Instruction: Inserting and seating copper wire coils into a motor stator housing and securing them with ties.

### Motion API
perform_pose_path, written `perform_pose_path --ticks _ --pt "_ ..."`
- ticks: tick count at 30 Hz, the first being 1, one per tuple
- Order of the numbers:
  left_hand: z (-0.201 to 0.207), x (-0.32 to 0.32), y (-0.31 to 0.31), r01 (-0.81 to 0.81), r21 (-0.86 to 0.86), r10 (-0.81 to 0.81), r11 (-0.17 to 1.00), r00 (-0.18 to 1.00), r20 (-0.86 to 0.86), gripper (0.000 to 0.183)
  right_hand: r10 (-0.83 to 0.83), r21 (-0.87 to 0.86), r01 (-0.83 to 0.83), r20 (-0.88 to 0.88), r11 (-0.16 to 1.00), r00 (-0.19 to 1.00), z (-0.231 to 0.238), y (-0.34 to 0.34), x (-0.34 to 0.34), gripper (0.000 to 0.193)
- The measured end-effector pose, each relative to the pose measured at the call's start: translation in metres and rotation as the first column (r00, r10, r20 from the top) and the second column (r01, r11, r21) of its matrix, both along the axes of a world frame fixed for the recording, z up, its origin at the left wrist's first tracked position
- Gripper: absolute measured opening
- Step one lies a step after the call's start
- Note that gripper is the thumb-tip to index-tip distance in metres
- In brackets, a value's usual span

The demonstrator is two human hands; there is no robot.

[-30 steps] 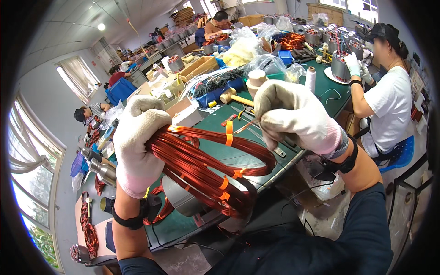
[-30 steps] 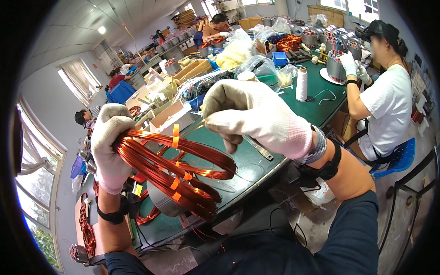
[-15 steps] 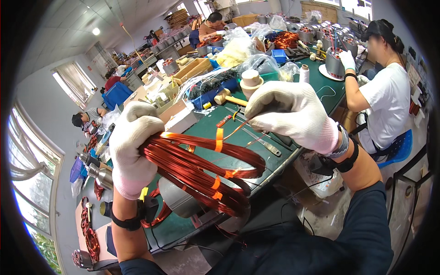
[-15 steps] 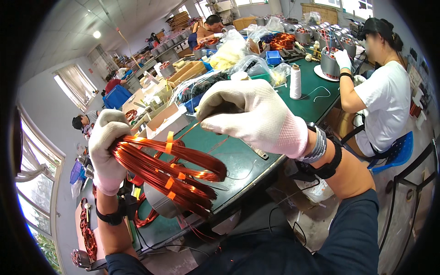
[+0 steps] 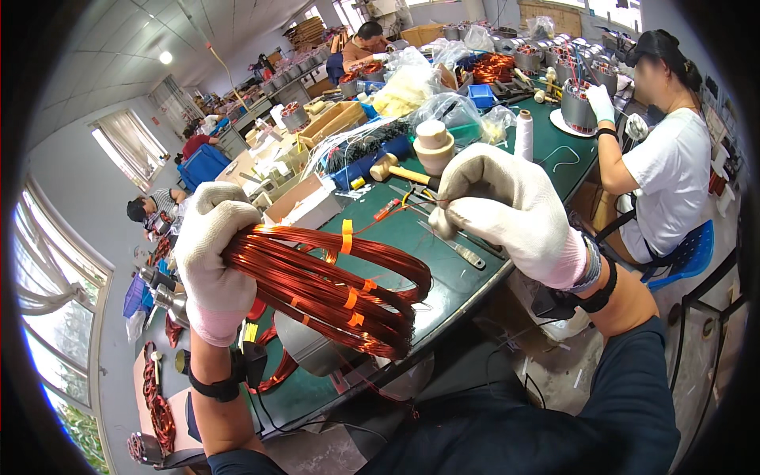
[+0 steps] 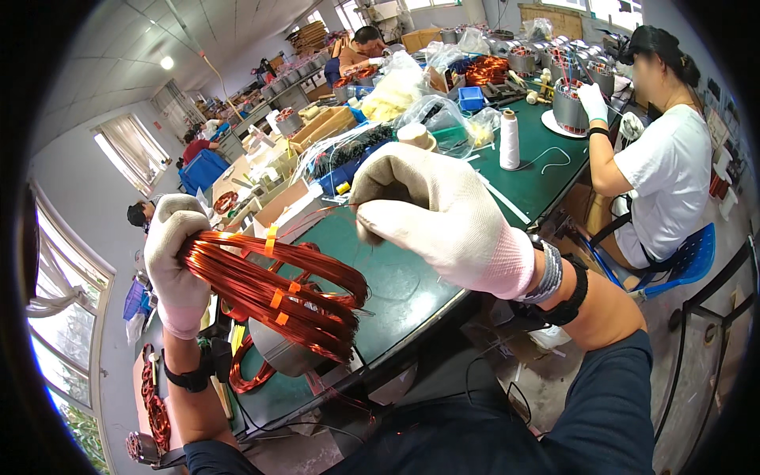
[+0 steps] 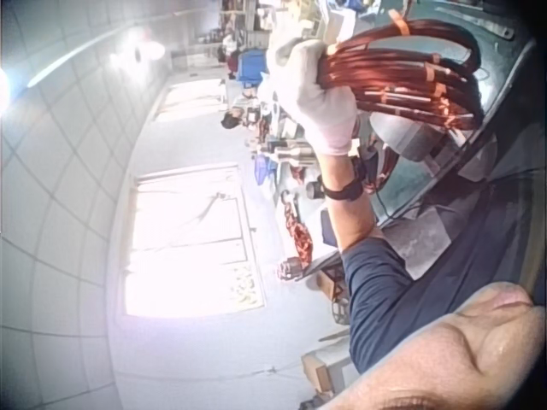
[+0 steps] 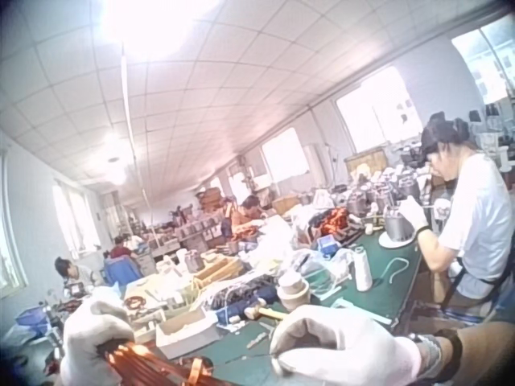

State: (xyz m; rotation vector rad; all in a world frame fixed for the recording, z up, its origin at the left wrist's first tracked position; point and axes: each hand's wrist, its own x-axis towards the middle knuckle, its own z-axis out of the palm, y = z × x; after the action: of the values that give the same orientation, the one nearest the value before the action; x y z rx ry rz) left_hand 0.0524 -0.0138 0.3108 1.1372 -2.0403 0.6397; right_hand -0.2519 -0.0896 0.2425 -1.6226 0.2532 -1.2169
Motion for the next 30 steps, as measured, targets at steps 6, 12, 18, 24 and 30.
perform_pose_path --ticks 6,12,18,24,30 --pt "0.004 0.001 0.001 -0.010 -0.026 0.010 1.000 1.000 -0.024 0.021 -0.163 -0.231 0.093 -0.305 0.969 0.938 -0.001 -0.002 -0.015 0.011" --pt "0.004 0.007 -0.003 -0.086 -0.031 0.083 0.996 0.992 -0.096 0.035 -0.127 -0.282 0.012 -0.393 0.959 0.911 -0.010 0.014 -0.007 0.021" --pt "0.002 0.010 0.001 -0.106 -0.049 0.100 0.993 0.989 -0.112 0.037 0.147 0.330 -0.044 -0.294 0.943 0.945 -0.005 0.011 -0.014 0.023" --pt "0.002 0.006 0.002 -0.161 -0.051 0.156 0.986 0.984 -0.082 0.032 -0.793 -0.885 -0.008 -0.421 0.466 0.440 -0.056 -0.037 -0.016 0.021" --pt "-0.005 -0.007 -0.003 -0.132 -0.079 0.131 0.988 0.991 -0.008 0.025 -0.450 -0.608 -0.008 -0.596 0.794 0.665 -0.026 -0.040 -0.014 0.065"
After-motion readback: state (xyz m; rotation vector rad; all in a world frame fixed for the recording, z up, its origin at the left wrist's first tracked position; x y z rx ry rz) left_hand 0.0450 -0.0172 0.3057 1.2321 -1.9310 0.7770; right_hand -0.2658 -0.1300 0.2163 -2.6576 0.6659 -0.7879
